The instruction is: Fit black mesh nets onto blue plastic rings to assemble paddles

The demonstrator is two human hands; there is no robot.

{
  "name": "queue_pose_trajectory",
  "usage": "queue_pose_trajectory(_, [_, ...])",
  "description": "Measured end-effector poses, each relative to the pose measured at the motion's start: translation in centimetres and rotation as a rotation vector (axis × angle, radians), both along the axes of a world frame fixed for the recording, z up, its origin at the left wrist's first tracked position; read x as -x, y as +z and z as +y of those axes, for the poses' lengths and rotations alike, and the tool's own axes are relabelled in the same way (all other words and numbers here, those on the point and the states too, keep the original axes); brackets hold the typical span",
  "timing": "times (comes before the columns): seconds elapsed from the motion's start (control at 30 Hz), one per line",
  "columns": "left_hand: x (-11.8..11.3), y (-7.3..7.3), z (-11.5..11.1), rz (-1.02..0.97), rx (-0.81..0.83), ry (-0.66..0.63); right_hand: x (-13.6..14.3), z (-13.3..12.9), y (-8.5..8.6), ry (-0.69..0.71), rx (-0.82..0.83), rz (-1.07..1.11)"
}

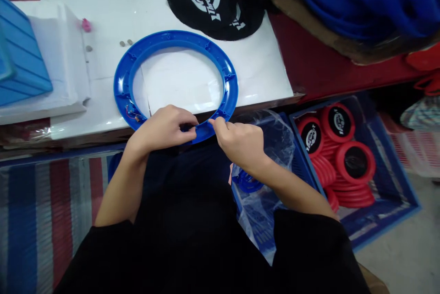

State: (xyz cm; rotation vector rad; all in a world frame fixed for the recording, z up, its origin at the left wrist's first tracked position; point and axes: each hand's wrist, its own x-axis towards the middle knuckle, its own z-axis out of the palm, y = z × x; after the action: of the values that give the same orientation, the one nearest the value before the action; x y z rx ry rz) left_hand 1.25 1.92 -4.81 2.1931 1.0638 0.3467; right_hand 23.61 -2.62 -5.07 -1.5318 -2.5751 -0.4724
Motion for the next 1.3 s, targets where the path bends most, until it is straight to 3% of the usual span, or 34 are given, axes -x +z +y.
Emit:
queue_pose_trajectory(0.17, [0.1, 0.1, 0.1, 0.033, -0.012, -0.014, 0.9, -0.3, 1.0, -0.112, 0.149, -0.041])
queue_pose_trajectory(0.33, [0.4, 0.7, -0.5, 0.07, -0.05, -0.063, 0.8, 1.1, 2.7, -0.258, 0.334, -0.072])
queue_pose_trajectory(0.5, [-1.7, 1.5, -1.4, 0.194, -0.088, 0.036, 1.0, 2.0, 3.5, -0.312, 0.443, -0.098])
queue_pose_trajectory(0.63, [-2.8, 1.2, -1.3, 0.19, -0.087, 0.074, 1.0, 2.2, 3.8, -0.357, 0.479, -0.089])
queue_pose_trajectory(0.73, [-2.4, 0.6, -1.0, 0.131, -0.088, 0.086, -0.3, 3.4, 4.1, -0.277, 0.55, 0.038])
queue_pose_trajectory(0.87, [-1.6, 0.1, -0.7, 0.082, -0.079, 0.121, -2.5, 5.7, 4.4, 0.041, 0.796, 0.336])
queue_pose_trajectory(0.93, [-1.5, 0.1, -0.6, 0.074, -0.077, 0.125, -2.9, 6.3, 4.4, 0.086, 0.774, 0.428])
queue_pose_trajectory(1.13, [-1.3, -0.1, -0.8, 0.069, -0.086, 0.116, -2.0, 6.1, 3.8, -0.017, 0.657, 0.442])
queue_pose_trajectory(1.3, [-0.2, 0.3, -0.7, 0.042, -0.09, -0.006, -1.1, 5.6, 3.9, -0.156, 0.702, 0.396])
